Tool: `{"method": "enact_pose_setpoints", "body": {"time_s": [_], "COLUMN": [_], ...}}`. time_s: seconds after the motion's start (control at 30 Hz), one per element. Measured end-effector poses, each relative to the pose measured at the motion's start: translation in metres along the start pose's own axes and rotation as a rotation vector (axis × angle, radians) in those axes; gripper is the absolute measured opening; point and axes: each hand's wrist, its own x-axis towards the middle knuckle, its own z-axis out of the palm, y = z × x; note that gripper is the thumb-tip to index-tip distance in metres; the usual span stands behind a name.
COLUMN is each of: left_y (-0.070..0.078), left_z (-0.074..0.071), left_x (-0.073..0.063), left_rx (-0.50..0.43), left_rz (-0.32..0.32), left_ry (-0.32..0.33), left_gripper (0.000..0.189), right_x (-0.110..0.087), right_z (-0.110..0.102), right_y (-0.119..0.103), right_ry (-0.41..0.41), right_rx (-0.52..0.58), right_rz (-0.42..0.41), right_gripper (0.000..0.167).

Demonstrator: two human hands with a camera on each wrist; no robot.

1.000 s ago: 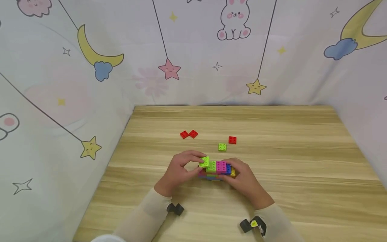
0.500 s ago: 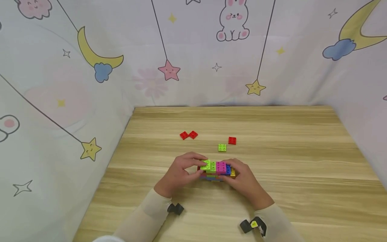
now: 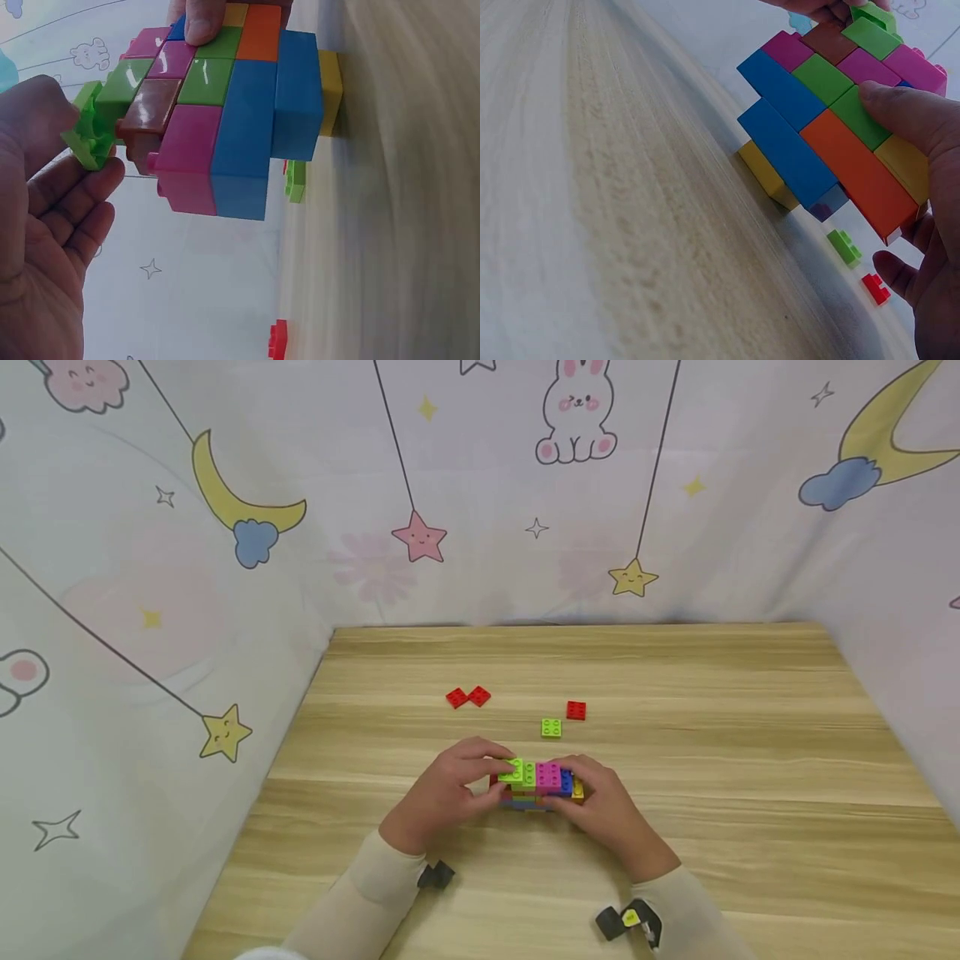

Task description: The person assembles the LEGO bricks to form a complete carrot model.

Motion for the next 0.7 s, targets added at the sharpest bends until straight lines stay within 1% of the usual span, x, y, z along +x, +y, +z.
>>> {"method": "enact_pose_setpoints", "body": {"time_s": [0.17,0.27,0.4,0.5,0.57,0.63,0.7], "left_y": [0.005,0.007,0.006,0.004,0.003,0.002,0.001], "left_z": [-0.004,-0.004,-0.002,0.002,0.006,0.010,0.012], "left_x": [0.002,0.002,0.002,0.001,0.001,-0.001,-0.002], "left_rx": [0.003,-0.009,-0.008,-0.001,-0.014,-0.034,-0.084], "left_rz": [-0.033,-0.052,-0.044,-0.034,-0.041,-0.069,-0.117], "left_ry": [-0.033,-0.037,-0.023,-0.010,-0.012,-0.019,-0.028], "left_gripper": [0.020,0.019,0.018,0.017,0.018,0.025,0.034], "right_x": [0.001,0.001,0.000,-0.001,-0.002,-0.002,-0.001], "right_z": [0.002,0.001,0.000,-0.001,0.000,0.000,0.000], "right_y": [0.000,-0.001,0.000,0.003,0.004,0.004,0.003], "right_ry": [0.002,0.000,-0.002,-0.001,0.001,0.000,0.000], "right_rx": [0.003,-0.001,0.004,0.010,0.015,0.018,0.021], "right_rz": [0.007,0.016,0.008,-0.004,-0.006,-0.005,-0.003], "right_gripper": [0.045,0.045,0.045,0.046,0.046,0.046,0.046]}}
